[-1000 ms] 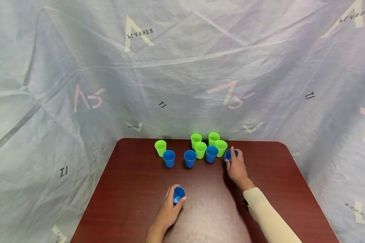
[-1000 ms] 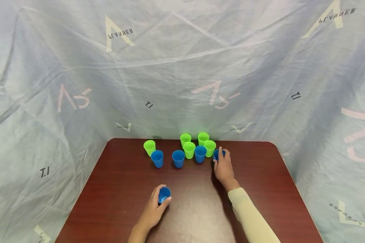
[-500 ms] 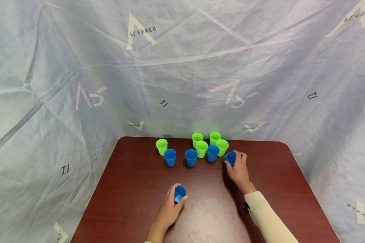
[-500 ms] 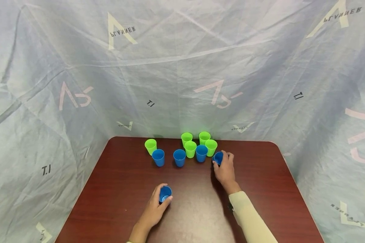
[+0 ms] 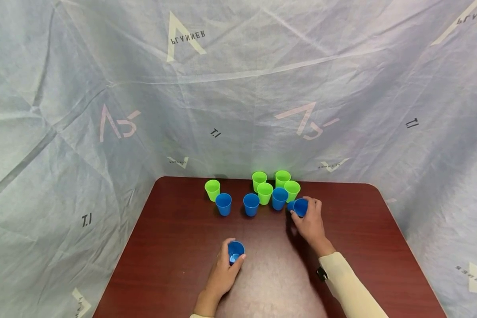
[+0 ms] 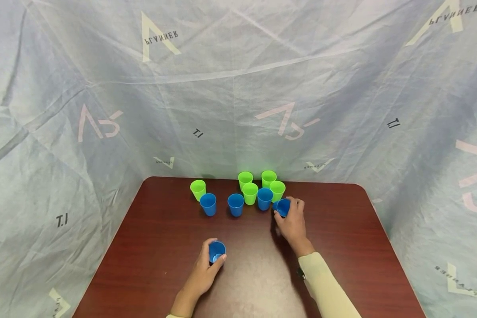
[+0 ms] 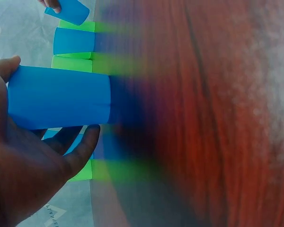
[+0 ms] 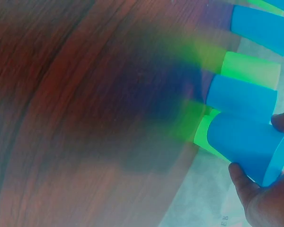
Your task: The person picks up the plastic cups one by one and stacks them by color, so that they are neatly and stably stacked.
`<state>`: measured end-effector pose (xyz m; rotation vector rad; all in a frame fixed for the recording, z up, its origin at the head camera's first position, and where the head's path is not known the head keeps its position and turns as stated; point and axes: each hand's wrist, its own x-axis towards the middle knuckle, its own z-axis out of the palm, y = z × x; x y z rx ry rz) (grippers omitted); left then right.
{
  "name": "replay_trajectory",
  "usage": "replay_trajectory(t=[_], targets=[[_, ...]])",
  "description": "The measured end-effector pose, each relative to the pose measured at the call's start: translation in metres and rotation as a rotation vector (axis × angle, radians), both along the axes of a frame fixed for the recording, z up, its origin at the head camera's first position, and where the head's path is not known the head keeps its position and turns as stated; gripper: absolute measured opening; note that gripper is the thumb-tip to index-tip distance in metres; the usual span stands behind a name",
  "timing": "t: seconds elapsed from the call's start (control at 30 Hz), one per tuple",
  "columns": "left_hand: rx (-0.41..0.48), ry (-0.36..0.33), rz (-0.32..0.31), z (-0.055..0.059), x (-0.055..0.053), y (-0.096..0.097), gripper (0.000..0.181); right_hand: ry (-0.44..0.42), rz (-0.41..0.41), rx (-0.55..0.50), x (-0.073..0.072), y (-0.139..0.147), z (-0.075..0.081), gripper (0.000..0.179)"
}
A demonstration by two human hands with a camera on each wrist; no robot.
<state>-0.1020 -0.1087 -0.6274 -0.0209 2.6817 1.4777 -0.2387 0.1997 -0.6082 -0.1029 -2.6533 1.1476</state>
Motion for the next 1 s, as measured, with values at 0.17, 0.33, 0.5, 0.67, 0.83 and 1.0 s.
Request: replay_trajectory(t=[0.17, 0.33, 0.5, 0.67, 0.83, 1.0], targets=[[0.004, -0.03, 0.004, 0.0, 0.001, 0.001, 0.061, -0.008, 0.006, -0.01, 0.004, -0.002, 0.002, 0.07], [-0.001, -0.049, 0.006, 0.001, 0.003, 0.001, 0.061, -0.008, 0.015, -0.014, 0.008, -0.003, 0.003, 0.068], [-0.005, -0.041, 0.002, 0.001, 0.001, 0.0, 0.061, 0.014, 0.019, -0.03, 0.007, -0.003, 0.003, 0.066], [0.002, -0.037, 0.004, 0.0, 0.001, 0.0, 0.061, -0.022, 0.044, -0.038, 0.01, -0.005, 0.005, 0.064], [0.004, -0.019, 0.0, 0.0, 0.001, 0.0, 0.062, -0.046, 0.086, -0.047, 0.014, -0.011, 0.006, 0.068], [0.013, -0.001, -0.004, 0.001, 0.0, 0.0, 0.061, -0.049, 0.128, -0.036, 0.017, -0.018, 0.007, 0.065]])
